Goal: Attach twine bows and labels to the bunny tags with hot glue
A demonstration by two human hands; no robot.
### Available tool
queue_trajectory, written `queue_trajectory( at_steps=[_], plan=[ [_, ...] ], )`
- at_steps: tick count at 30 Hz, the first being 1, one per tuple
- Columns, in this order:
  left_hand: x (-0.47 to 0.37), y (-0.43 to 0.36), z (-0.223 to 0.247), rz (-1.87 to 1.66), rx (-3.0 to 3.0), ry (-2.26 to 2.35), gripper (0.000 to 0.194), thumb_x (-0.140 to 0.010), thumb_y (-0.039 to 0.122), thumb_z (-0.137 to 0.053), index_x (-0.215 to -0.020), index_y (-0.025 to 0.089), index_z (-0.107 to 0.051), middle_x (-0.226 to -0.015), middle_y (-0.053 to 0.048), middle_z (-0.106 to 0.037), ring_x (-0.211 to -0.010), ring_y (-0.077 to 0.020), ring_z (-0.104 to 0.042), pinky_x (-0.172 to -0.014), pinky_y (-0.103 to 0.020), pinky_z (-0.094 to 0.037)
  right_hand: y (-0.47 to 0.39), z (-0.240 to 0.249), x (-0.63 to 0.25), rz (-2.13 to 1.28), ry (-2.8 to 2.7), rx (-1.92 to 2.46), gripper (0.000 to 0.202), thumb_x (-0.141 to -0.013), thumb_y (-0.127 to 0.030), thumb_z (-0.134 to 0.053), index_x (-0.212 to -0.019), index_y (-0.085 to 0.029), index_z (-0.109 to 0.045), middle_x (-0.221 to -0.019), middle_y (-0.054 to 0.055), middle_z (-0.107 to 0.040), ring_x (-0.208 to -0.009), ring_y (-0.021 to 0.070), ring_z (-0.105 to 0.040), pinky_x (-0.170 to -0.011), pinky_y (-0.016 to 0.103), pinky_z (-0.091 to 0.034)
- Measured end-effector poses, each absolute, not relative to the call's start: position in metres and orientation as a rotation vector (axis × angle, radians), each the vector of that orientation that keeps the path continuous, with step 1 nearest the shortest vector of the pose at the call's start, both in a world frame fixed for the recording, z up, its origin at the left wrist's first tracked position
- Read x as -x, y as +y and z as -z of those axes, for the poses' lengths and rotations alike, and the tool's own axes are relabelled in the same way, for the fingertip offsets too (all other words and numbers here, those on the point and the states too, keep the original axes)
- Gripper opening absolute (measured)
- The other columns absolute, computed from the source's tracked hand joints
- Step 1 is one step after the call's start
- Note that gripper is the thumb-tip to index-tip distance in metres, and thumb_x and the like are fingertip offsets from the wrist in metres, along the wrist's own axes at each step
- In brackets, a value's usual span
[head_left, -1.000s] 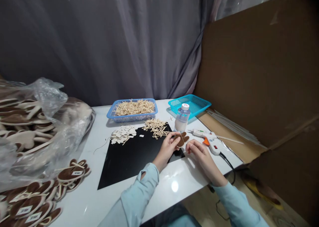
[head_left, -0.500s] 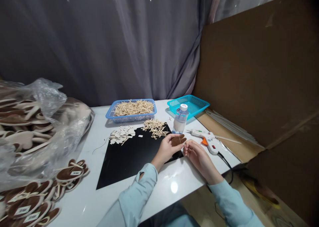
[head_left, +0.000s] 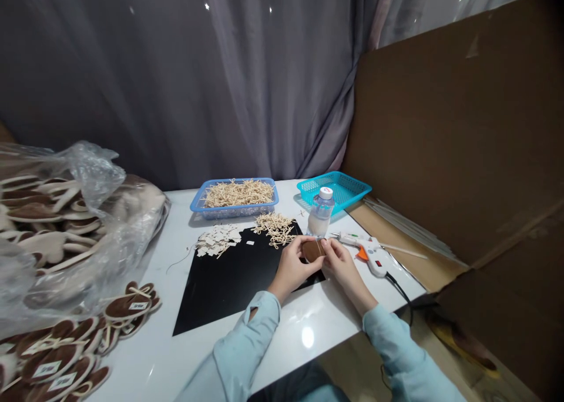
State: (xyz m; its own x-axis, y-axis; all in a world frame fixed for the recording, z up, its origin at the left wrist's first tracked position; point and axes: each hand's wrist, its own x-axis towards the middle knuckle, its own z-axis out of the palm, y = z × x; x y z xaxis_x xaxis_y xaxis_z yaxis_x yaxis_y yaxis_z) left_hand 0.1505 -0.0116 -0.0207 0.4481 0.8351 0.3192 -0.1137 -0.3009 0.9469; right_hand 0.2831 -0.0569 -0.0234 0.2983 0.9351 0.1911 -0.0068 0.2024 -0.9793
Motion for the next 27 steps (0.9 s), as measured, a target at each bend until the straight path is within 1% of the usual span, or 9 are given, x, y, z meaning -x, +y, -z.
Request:
queue_trajectory(
  at_steps=[5,10,12,16,18,23,27],
  plan=[
    [-0.145,-0.008,0.017,-1.090,-1.780,0.658,0.031,-0.068,0.021,-0.072,-0.097,0.018,-0.060,-0.087,-0.003,-0.065,-0.076,-0.0168,-0.061,-0.067,-0.026,-0.049,-0.059,0.025,-0.278,-0.756,-1.107,1.186,0.040,-0.085,-0.056,-0.057,-0.068,-0.021,-0.046,-0.063,-0.005,-0.040,-0.059,0.0124,-0.038,-0.054,0.025,-0.030],
    [-0.140,-0.005,0.013,-1.105,-1.935,0.675,0.026,-0.069,0.018,-0.067,-0.094,0.019,-0.060,-0.079,0.000,-0.063,-0.067,-0.0142,-0.057,-0.063,-0.025,-0.046,-0.060,0.024,-0.276,-0.720,-1.134,1.207,0.040,-0.085,-0.056,-0.056,-0.068,-0.021,-0.047,-0.064,-0.005,-0.042,-0.059,0.0133,-0.039,-0.055,0.025,-0.032],
    [-0.138,-0.005,0.011,-1.106,-1.986,0.674,0.024,-0.070,0.018,-0.066,-0.093,0.019,-0.060,-0.080,0.000,-0.063,-0.068,-0.0148,-0.057,-0.061,-0.025,-0.045,-0.060,0.023,-0.277,-0.718,-1.133,1.212,0.040,-0.085,-0.057,-0.057,-0.068,-0.022,-0.047,-0.063,-0.005,-0.041,-0.059,0.0132,-0.038,-0.054,0.025,-0.032],
    [-0.137,-0.008,0.008,-1.110,-2.072,0.666,0.031,-0.068,0.023,-0.070,-0.098,0.020,-0.059,-0.094,-0.004,-0.062,-0.085,-0.0195,-0.059,-0.067,-0.027,-0.046,-0.059,0.022,-0.279,-0.732,-1.116,1.212,0.042,-0.083,-0.059,-0.057,-0.066,-0.022,-0.045,-0.062,-0.005,-0.040,-0.057,0.0129,-0.037,-0.052,0.024,-0.032],
    [-0.137,-0.009,0.007,-1.110,-2.103,0.671,0.032,-0.068,0.023,-0.069,-0.098,0.020,-0.059,-0.095,-0.004,-0.062,-0.088,-0.0205,-0.059,-0.069,-0.028,-0.046,-0.059,0.022,-0.279,-0.751,-1.108,1.210,0.043,-0.081,-0.061,-0.057,-0.066,-0.022,-0.045,-0.060,-0.005,-0.039,-0.055,0.0127,-0.036,-0.050,0.024,-0.031],
    [-0.135,-0.007,0.007,-1.107,-2.153,0.690,0.029,-0.068,0.020,-0.067,-0.096,0.020,-0.059,-0.089,-0.002,-0.063,-0.080,-0.0188,-0.059,-0.068,-0.028,-0.046,-0.057,0.023,-0.276,-0.812,-1.089,1.199,0.045,-0.078,-0.064,-0.058,-0.065,-0.023,-0.045,-0.056,-0.006,-0.036,-0.051,0.0122,-0.033,-0.046,0.024,-0.028],
    [-0.136,-0.006,0.009,-1.118,-2.160,0.709,0.022,-0.072,0.020,-0.065,-0.093,0.020,-0.059,-0.085,-0.001,-0.062,-0.071,-0.0157,-0.058,-0.061,-0.026,-0.045,-0.056,0.024,-0.274,-0.847,-1.071,1.186,0.046,-0.077,-0.064,-0.059,-0.065,-0.022,-0.045,-0.058,-0.005,-0.039,-0.051,0.0114,-0.033,-0.045,0.023,-0.026]
  ],
)
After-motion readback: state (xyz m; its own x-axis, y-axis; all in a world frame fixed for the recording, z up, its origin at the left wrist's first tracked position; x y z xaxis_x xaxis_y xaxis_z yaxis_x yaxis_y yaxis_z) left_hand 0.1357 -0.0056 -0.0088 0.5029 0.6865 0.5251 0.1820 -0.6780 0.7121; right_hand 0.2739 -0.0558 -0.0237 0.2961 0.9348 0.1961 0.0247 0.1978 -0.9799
